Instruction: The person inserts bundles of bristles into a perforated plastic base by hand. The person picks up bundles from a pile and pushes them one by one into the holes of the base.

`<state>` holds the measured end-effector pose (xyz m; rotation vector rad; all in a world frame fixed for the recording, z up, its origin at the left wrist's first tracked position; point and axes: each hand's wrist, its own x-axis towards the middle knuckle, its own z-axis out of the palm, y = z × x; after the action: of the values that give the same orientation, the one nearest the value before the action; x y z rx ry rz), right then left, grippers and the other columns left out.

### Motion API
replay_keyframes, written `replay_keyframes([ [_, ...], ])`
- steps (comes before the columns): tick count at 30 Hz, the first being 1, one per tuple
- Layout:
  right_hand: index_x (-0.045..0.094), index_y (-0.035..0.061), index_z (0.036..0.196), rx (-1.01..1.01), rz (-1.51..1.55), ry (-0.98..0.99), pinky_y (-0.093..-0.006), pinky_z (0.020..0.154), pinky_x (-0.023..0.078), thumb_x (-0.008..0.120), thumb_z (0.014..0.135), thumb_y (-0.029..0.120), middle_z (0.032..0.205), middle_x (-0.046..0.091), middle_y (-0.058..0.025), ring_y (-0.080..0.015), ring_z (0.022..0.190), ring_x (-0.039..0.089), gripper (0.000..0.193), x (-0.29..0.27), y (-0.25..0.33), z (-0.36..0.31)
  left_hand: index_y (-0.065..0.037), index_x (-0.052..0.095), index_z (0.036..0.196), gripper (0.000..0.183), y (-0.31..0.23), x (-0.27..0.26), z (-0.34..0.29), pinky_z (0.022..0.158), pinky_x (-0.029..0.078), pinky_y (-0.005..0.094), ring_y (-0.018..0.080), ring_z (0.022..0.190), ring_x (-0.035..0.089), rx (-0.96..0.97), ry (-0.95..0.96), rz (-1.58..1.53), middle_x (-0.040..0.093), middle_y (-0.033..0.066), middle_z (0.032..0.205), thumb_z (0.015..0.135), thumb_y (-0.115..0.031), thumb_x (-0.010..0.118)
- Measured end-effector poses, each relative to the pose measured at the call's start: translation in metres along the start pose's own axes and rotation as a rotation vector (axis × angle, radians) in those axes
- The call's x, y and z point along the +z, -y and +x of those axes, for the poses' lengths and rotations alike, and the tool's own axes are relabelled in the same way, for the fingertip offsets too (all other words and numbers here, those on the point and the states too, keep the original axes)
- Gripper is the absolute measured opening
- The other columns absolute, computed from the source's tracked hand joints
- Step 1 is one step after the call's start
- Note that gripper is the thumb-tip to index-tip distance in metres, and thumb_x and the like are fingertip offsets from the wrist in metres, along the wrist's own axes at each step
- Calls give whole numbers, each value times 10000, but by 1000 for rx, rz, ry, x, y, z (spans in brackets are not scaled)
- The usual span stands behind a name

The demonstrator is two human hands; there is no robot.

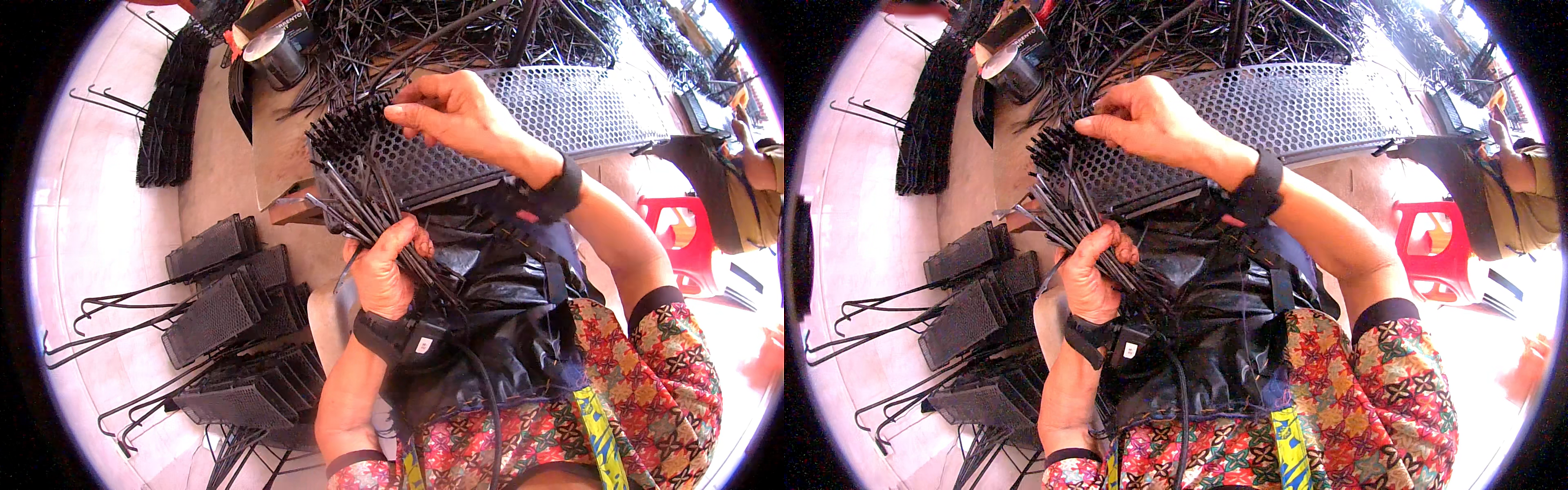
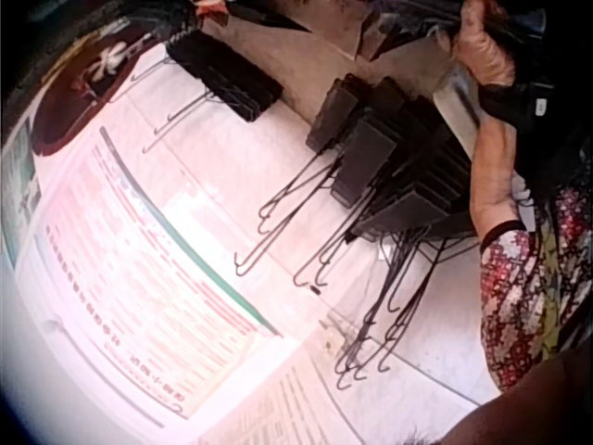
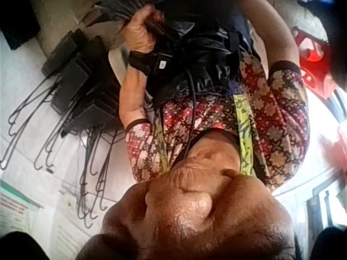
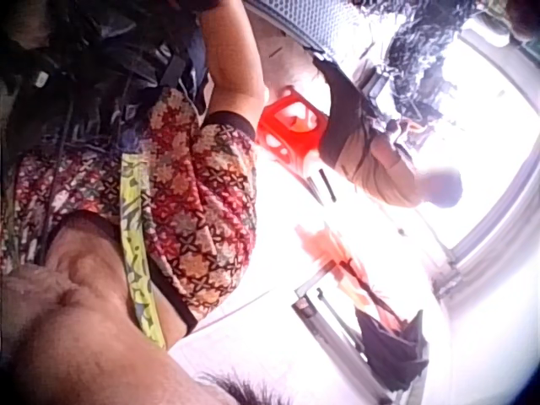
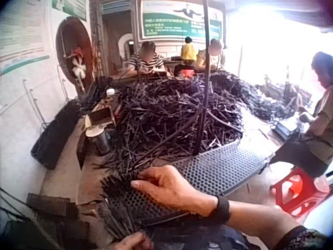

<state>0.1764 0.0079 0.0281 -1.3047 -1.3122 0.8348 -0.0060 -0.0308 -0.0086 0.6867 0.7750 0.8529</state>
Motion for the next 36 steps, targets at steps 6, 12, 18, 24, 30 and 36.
replay_keyframes([
  [6,618,-18,728,162,185,13,-214,461,422,605,804,174,614,596,-32,-77,509,524,207,7,23,-18,47,553,802,136,1,10,-3,495,460,308,193,526,545,-12,79,-80,560,106,630,706,-8,632],
  [12,587,-14,731,-100,-103,-453,-253,470,443,591,809,154,572,591,-74,-104,499,538,185,-11,14,3,35,537,812,167,6,5,-1,480,441,309,182,503,515,-2,-46,28,537,95,606,708,-61,626],
  [18,495,13,705,-448,-483,-441,-418,518,425,592,778,101,650,532,-191,-400,627,524,150,2,-8,9,35,543,798,150,5,4,2,472,433,308,184,489,508,35,-77,33,530,90,583,708,-65,611],
  [24,477,15,718,-516,-546,-345,-442,540,423,563,800,123,646,520,-177,-391,631,528,161,11,-13,12,33,545,789,149,7,2,1,471,429,312,186,480,504,38,-71,64,529,88,584,696,-61,615],
  [30,498,20,697,-678,-788,28,-423,528,459,601,589,69,628,535,-146,-348,603,558,157,14,-19,20,26,544,775,148,8,3,2,470,428,311,188,482,507,2,-43,28,530,90,589,689,-60,628],
  [36,534,22,650,-657,-889,147,-418,515,452,590,589,70,596,554,-161,-351,611,571,95,5,-6,36,27,537,783,147,9,8,1,472,426,316,193,493,506,-26,-4,17,526,93,604,694,-54,622],
])
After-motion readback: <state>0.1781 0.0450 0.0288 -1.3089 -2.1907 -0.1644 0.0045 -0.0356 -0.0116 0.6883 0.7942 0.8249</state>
